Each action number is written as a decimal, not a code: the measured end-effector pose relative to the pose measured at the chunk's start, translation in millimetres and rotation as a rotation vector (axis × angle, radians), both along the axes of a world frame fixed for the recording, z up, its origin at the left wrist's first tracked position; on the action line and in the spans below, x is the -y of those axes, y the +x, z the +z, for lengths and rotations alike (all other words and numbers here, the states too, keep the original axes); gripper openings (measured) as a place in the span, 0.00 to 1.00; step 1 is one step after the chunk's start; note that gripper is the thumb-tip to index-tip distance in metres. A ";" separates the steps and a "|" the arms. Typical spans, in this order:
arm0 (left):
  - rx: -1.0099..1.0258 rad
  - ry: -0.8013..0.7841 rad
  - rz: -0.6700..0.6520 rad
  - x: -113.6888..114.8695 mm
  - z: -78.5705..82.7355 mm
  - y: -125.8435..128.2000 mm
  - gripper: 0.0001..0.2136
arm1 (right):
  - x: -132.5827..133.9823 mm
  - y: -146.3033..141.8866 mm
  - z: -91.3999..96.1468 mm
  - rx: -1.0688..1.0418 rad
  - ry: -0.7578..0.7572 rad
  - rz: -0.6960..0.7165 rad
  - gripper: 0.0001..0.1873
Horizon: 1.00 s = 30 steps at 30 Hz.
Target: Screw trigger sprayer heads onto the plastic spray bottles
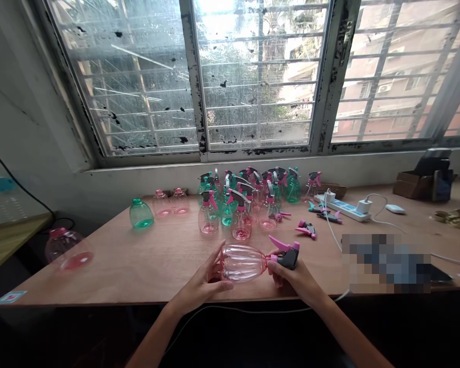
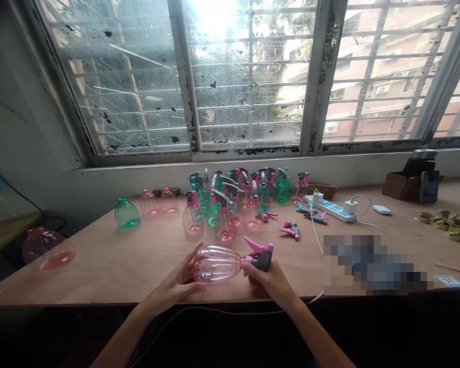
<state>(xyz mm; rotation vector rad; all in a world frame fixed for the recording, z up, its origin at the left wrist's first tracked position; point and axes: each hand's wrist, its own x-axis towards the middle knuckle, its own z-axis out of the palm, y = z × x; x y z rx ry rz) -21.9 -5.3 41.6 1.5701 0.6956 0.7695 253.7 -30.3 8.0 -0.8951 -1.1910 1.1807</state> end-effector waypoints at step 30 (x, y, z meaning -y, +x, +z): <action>-0.044 0.031 -0.069 5.3 13.5 5.8 0.37 | -3.8 2.9 -4.5 0.076 0.007 0.058 0.20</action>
